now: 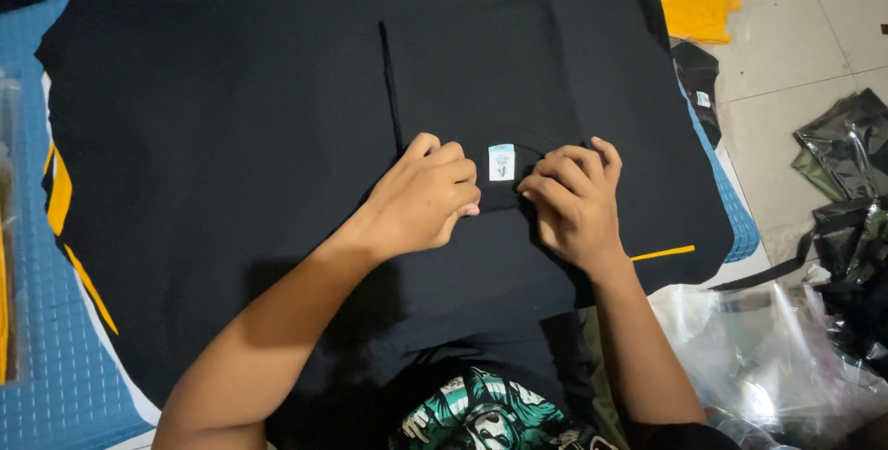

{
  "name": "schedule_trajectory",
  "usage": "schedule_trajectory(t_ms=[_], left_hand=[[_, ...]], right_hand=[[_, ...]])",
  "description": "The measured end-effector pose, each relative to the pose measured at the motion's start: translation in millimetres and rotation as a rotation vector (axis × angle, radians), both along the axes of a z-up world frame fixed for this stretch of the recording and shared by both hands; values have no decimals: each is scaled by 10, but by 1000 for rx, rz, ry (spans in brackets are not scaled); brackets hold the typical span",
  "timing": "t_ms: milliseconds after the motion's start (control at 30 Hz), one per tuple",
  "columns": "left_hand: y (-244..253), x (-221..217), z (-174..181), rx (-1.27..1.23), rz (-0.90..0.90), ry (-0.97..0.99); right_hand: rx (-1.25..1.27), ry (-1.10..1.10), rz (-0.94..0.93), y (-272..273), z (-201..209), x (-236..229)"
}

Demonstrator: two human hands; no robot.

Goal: The person folds a black t-shirt with yellow and white sleeve accents on a blue cutting mat, then places it into a clear plastic bag. The process is repeated with a second identical t-shirt.

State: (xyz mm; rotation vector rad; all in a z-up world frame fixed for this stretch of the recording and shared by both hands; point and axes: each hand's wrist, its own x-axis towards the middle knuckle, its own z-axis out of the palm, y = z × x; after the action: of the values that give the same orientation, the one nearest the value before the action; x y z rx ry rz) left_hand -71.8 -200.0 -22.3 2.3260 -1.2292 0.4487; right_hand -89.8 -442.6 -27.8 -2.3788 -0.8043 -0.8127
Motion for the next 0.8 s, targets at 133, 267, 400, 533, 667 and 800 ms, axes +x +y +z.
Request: schedule_trajectory(t_ms=[133,267,400,533,667,800], left_hand=[[-11,-23,47,15,1,6],[-39,-47,8,11,50,-4],[-3,-24,34,8,11,119],[-60,-59,196,-147,92,246],[-100,-56,72,-179,183,193],[-88,-35,40,-104,284,187]], right_hand=[[0,28,20,-10,6,10],[-9,84,29,-28,23,10],[119,198,66,-37,74,35],[144,261,-37,76,35,73],[79,213,-152,276,76,69],[198,318,-162,312,28,83]])
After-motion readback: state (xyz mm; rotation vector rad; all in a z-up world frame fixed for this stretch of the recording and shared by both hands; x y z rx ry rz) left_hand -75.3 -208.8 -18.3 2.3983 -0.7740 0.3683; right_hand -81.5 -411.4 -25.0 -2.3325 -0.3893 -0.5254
